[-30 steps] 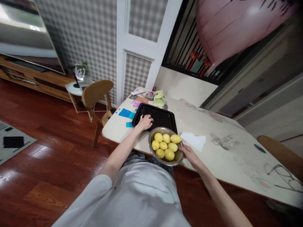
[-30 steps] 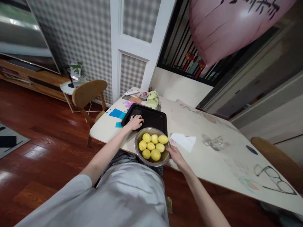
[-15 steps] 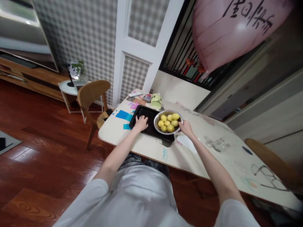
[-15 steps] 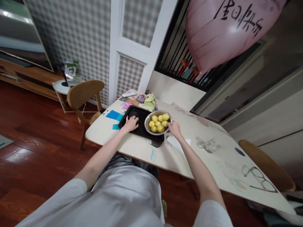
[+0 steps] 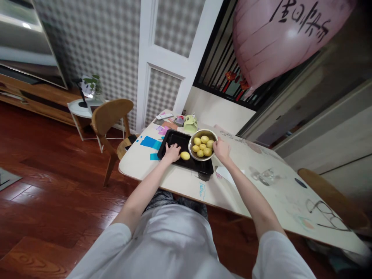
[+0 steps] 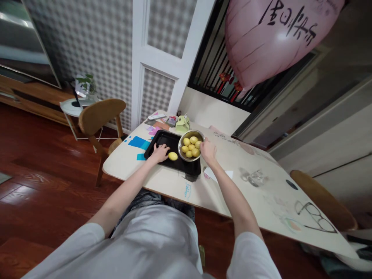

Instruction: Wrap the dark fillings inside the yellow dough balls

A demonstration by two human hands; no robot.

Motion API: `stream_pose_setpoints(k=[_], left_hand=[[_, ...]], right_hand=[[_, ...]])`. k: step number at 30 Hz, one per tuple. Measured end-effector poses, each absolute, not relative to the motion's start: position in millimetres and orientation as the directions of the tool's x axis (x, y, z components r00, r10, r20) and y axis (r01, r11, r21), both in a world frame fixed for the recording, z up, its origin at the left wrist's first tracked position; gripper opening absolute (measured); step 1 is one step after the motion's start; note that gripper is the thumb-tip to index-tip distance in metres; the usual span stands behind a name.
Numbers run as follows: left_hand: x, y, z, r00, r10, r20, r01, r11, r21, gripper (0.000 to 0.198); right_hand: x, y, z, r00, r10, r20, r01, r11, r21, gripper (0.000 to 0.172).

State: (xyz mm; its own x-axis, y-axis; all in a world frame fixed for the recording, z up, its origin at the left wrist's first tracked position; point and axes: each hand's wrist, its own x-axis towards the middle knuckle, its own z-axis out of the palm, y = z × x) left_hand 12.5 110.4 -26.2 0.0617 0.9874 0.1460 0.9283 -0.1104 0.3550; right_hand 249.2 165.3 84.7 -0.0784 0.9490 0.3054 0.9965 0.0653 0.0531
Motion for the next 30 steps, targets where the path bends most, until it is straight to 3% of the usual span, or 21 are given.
stream_pose_setpoints(k=[13, 30], left_hand=[[13, 109, -25, 0.054, 0.988, 0.146, 0.932, -0.102, 0.347, 0.033], [13, 113, -30, 0.061, 0.983, 0.172, 0.927, -0.119, 0.356, 0.035]], right_hand=[[237, 158, 80, -0.12, 0.926, 0.359, 0.983, 0.06, 0.174, 0.04], [240, 169, 79, -0.176, 0.889, 0.422, 0.978, 0.11, 0.175, 0.04]])
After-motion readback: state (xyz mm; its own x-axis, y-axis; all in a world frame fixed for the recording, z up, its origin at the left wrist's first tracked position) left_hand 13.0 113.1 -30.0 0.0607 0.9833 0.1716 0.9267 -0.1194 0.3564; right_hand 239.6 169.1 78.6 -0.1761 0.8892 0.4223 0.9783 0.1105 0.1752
